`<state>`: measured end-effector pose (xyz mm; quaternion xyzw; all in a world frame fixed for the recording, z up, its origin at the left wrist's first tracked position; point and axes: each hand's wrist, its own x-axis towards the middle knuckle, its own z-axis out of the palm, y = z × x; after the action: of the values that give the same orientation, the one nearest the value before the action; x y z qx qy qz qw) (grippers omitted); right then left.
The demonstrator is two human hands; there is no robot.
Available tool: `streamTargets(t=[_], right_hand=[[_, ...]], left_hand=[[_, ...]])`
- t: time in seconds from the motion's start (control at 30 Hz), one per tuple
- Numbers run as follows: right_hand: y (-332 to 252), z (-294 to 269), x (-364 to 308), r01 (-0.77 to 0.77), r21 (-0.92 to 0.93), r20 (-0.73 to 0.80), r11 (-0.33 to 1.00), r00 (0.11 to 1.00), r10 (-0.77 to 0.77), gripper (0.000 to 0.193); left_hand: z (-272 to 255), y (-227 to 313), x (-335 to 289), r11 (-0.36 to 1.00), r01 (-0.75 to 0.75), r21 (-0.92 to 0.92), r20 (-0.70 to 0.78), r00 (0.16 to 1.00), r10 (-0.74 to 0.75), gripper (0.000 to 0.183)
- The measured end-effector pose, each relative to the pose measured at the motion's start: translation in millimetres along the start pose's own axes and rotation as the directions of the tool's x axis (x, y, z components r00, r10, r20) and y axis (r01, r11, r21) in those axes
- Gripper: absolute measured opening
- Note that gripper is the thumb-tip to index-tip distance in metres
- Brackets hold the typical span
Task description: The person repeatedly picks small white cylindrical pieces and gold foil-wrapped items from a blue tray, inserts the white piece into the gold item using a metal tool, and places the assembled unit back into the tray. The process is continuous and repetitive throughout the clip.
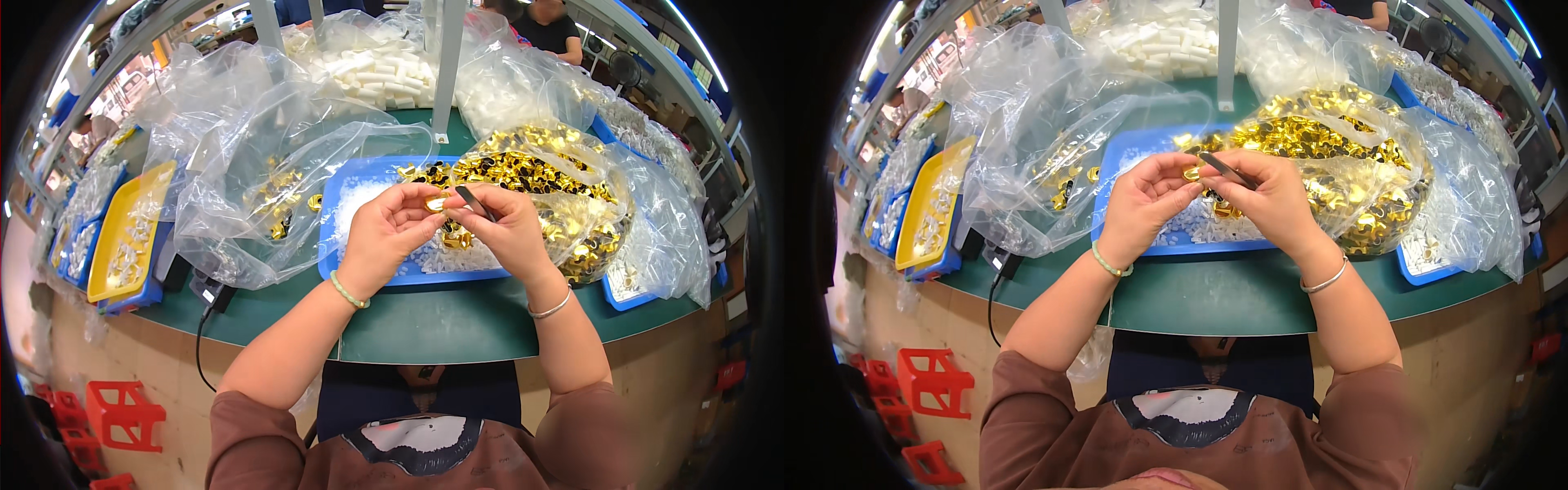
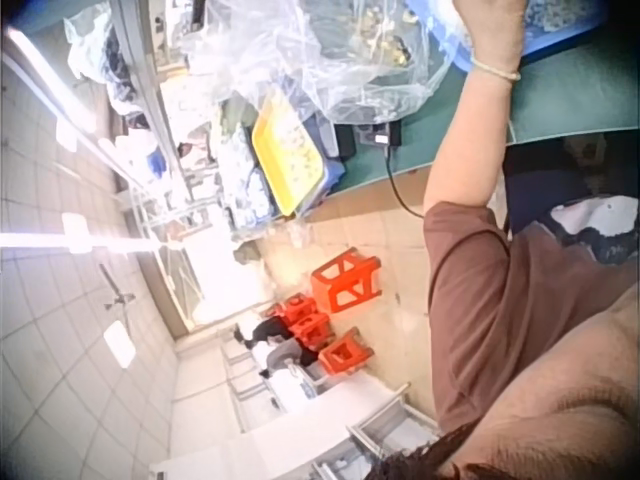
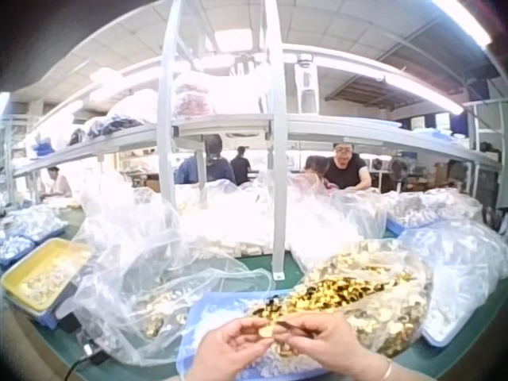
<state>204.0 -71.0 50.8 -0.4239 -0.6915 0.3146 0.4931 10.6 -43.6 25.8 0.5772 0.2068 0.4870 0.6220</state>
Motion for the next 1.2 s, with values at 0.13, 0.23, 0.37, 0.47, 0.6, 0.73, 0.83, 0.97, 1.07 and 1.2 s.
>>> streamTargets(t=[0.13, 0.23, 0.37, 0.47, 0.6, 0.73, 0.83, 0.97, 1.07, 1.2], right_hand=[[0, 2, 0, 0.0, 0.063, -0.021, 0.998, 1.0, 0.002, 0.013], [-1, 3, 0, 0.009, 0.102, -0.028, 0.995, 1.0, -0.007, 0.013], [0, 1, -1, 0.01, 0.048, -0.013, 0.999, 1.0, -0.009, 0.013], [4, 8, 1, 0.166, -0.047, -0.061, 0.985, 0.984, -0.169, 0.013], [11, 6, 7, 0.434, -0.426, -0.004, 0.794, 0.877, -0.481, 0.015], [9, 7, 6, 0.486, -0.482, 0.021, 0.729, 0.838, -0.545, 0.013], [11, 7, 5, 0.389, -0.473, -0.029, 0.791, 0.89, -0.455, 0.01], [12, 6, 6, 0.17, -0.201, -0.077, 0.965, 0.979, -0.189, 0.006], [14, 5, 6, 0.205, -0.187, -0.052, 0.961, 0.974, -0.218, 0.007], [14, 4, 5, 0.221, -0.278, -0.026, 0.935, 0.971, -0.237, 0.009]], left_hand=[[4, 5, -1, 0.988, -0.1, 0.115, 0.011, 0.995, 0.099, 0.028], [4, 3, -1, 0.962, -0.188, 0.198, 0.047, 0.982, 0.182, 0.026], [4, 2, 0, 0.985, -0.123, 0.119, 0.034, 0.992, 0.12, 0.026], [-1, -3, 3, 0.999, 0.026, 0.02, 0.026, 0.999, -0.026, 0.026], [-6, -6, 5, 0.983, 0.183, 0.02, 0.01, 0.983, -0.183, 0.028], [-1, -4, 4, 0.98, 0.196, -0.03, 0.026, 0.98, -0.196, 0.029], [-3, -10, 4, 0.99, 0.141, -0.005, 0.028, 0.99, -0.141, 0.029], [-4, -13, 4, 0.996, 0.062, 0.06, 0.038, 0.997, -0.064, 0.027], [-3, -11, 4, 0.994, 0.057, 0.09, 0.031, 0.998, -0.06, 0.025], [-3, -10, 3, 0.993, 0.073, 0.097, 0.028, 0.997, -0.076, 0.025]])
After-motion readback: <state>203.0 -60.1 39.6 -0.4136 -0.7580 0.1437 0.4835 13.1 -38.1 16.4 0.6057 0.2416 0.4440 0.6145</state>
